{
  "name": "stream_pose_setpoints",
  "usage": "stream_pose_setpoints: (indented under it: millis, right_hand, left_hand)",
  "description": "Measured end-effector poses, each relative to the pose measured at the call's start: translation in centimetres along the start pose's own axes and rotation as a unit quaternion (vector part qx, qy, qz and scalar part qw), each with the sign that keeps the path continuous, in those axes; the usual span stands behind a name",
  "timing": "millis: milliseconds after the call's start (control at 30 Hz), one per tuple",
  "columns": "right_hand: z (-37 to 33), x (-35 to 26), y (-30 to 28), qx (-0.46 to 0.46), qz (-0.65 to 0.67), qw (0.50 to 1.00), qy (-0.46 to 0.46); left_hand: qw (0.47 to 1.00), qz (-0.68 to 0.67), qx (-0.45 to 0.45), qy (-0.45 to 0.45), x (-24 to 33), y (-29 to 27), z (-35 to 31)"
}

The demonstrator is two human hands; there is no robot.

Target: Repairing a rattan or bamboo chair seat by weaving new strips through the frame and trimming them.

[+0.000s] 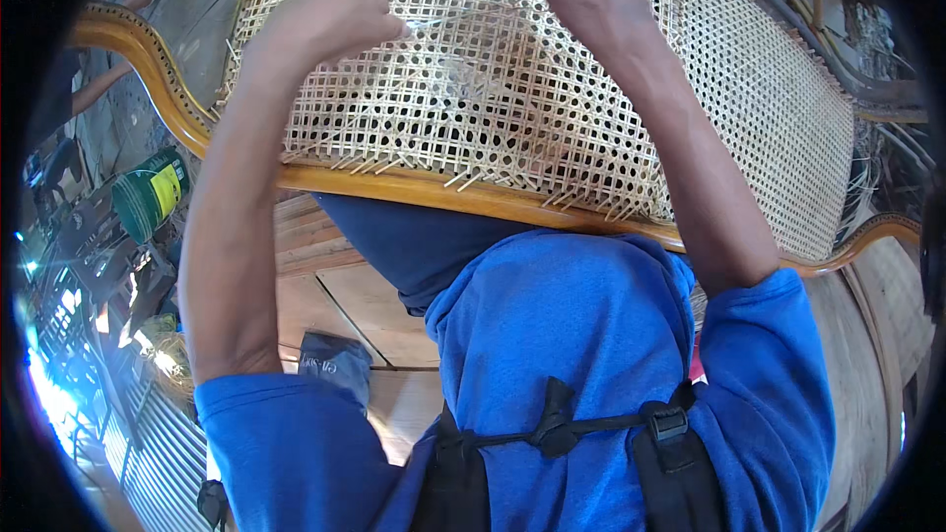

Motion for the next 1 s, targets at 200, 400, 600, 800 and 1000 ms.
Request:
stream_pose_setpoints:
  millis: [200, 400, 600, 800, 1000]
  right_hand:
    - [-2.0, -1.2, 4.1, -0.28, 0.288, 0.895, 0.193]
    - [-3.9, 2.4, 6.1, -0.194, 0.167, 0.954, 0.159]
    - [-4.2, 2.6, 6.8, -0.191, 0.184, 0.948, 0.175]
    - [-4.0, 1.9, 5.7, -0.304, 0.121, 0.916, 0.232]
    - [-4.2, 1.4, 6.1, -0.26, 0.07, 0.948, 0.171]
  left_hand:
    - [0.989, -0.138, 0.041, -0.02, 1.6, -2.2, -0.8]
    - [0.998, 0.058, 0.032, 0.003, 4.8, -0.5, 3.1]
    - [0.997, 0.068, -0.041, 0.012, 8.2, -2.5, 2.0]
    - [0.998, 0.022, -0.057, -0.033, 7.2, -2.0, 1.4]
    - [0.995, 0.007, 0.08, 0.063, 5.7, 1.6, 4.3]
Point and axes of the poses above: each hand's wrist, its own z-axis towards the middle knuckle, its own y-axis out of the palm, x = y × z, the point moved 8 cm from there along z, towards the middle knuckle, and after that the axes turned 4 degrees about x, right-handed, at the moved point
